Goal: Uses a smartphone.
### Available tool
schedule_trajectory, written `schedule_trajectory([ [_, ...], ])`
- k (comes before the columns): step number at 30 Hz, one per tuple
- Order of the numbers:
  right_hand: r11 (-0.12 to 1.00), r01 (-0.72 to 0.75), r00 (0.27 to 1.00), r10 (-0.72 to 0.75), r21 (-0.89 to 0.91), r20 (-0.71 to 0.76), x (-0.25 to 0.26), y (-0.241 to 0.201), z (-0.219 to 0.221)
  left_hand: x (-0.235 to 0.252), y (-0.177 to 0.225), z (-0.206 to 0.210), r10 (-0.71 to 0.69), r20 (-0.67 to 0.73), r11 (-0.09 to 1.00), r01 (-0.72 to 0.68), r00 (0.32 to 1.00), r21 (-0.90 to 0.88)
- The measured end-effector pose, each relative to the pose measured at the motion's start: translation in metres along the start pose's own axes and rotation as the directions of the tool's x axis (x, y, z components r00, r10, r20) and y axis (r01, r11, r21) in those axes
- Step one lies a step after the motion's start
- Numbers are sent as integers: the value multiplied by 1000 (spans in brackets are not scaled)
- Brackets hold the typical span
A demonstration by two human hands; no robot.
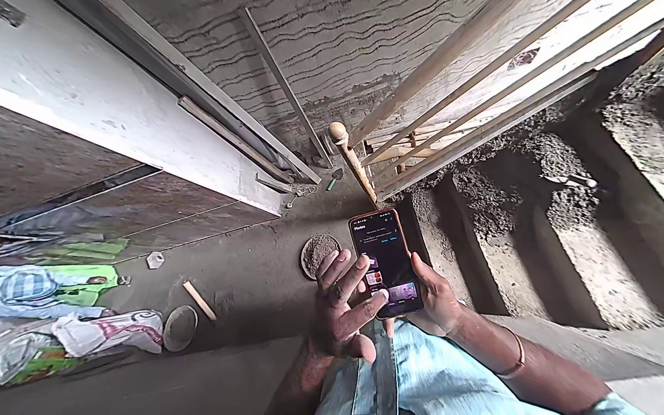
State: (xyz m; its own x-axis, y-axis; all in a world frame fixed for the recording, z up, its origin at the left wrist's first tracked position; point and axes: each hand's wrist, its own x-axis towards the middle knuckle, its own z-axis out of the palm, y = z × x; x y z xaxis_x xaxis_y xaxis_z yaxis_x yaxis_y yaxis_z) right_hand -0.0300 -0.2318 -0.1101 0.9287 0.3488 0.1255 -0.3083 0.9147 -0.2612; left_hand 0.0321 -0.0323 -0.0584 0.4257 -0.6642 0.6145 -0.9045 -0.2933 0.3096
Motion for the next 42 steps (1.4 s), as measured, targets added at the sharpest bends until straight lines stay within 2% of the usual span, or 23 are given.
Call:
schedule_trajectory([
  [4, 1000, -18, 1000, 17, 9, 25, 0, 0, -1, 6, -9, -1, -57, -15, 994, 58, 998, 88],
  [11, 999, -29, 994, 26, 29, 102, 2, 1, -3, 15, -17, -9, -77, -138, 991, 91, 987, 95],
  [22, 1000, -15, 997, 14, 12, 75, 0, 1, -3, 4, -10, -7, -84, -151, 994, 94, 985, 55],
  [32, 1000, 6, 999, -6, 1, 42, -1, 2, -3, 5, -2, -6, -67, -96, 997, 70, 993, 27],
  [42, 1000, -17, 998, 17, 5, 59, -1, 2, -4, 4, -1, -7, -64, -105, 998, 65, 992, 6],
])
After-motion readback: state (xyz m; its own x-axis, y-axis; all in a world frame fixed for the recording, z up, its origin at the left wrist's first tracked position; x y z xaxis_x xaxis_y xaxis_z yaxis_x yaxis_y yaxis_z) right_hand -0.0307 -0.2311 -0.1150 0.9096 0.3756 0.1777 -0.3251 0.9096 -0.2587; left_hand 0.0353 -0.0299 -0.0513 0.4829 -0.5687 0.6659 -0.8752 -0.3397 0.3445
